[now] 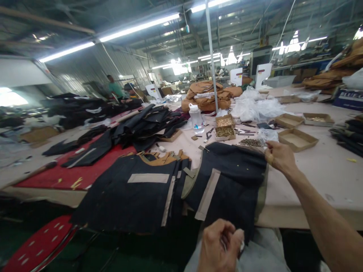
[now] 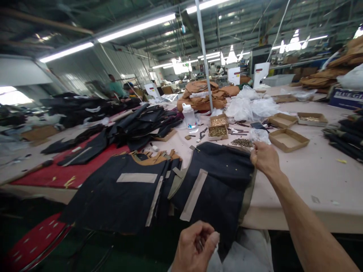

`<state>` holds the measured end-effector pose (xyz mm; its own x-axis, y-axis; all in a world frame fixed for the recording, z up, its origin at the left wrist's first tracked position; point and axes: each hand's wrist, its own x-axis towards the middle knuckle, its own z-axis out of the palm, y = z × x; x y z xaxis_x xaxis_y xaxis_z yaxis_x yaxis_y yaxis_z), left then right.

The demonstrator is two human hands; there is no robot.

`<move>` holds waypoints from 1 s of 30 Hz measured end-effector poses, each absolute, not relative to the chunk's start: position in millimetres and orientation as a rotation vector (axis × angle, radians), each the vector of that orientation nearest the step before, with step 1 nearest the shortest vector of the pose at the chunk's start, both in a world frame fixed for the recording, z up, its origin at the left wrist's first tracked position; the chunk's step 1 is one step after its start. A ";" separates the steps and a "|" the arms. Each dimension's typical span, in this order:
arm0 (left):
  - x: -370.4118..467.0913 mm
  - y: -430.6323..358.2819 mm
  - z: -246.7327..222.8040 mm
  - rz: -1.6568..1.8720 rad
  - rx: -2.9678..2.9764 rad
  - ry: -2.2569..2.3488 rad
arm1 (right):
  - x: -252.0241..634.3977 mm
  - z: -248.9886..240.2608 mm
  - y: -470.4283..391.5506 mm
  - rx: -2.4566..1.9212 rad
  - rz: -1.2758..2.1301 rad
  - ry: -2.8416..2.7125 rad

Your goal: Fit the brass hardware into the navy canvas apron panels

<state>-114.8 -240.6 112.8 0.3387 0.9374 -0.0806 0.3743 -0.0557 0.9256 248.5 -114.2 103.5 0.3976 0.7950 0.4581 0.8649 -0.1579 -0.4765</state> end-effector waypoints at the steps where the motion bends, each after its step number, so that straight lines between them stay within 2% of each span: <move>1: -120.3 -242.7 94.0 0.675 1.443 1.278 | 238.0 99.7 -120.8 -1.833 -0.081 -1.489; 5: -140.4 -227.2 31.6 0.689 0.801 1.519 | 190.8 70.1 -135.5 -1.406 0.219 -1.789; 9: -142.7 -204.9 21.3 0.909 0.505 1.320 | 170.4 34.0 -139.8 -1.375 0.295 -1.964; 12: -134.0 -198.4 52.1 1.089 0.633 1.173 | 167.2 27.7 -147.0 -1.374 0.408 -1.980; 18: -72.7 -148.5 151.6 1.206 0.941 1.077 | 163.4 40.2 -166.2 -1.216 0.910 -1.740; 22: -17.7 -80.8 183.5 1.201 0.989 1.073 | 179.0 27.8 -162.5 -1.314 0.912 -1.238; 26: -7.8 -50.0 156.3 1.156 1.450 1.181 | 211.5 19.5 -147.4 -1.451 0.707 -0.592; 30: -23.7 -60.3 92.8 1.066 2.055 1.331 | 233.5 21.7 -133.2 -1.543 0.671 -0.420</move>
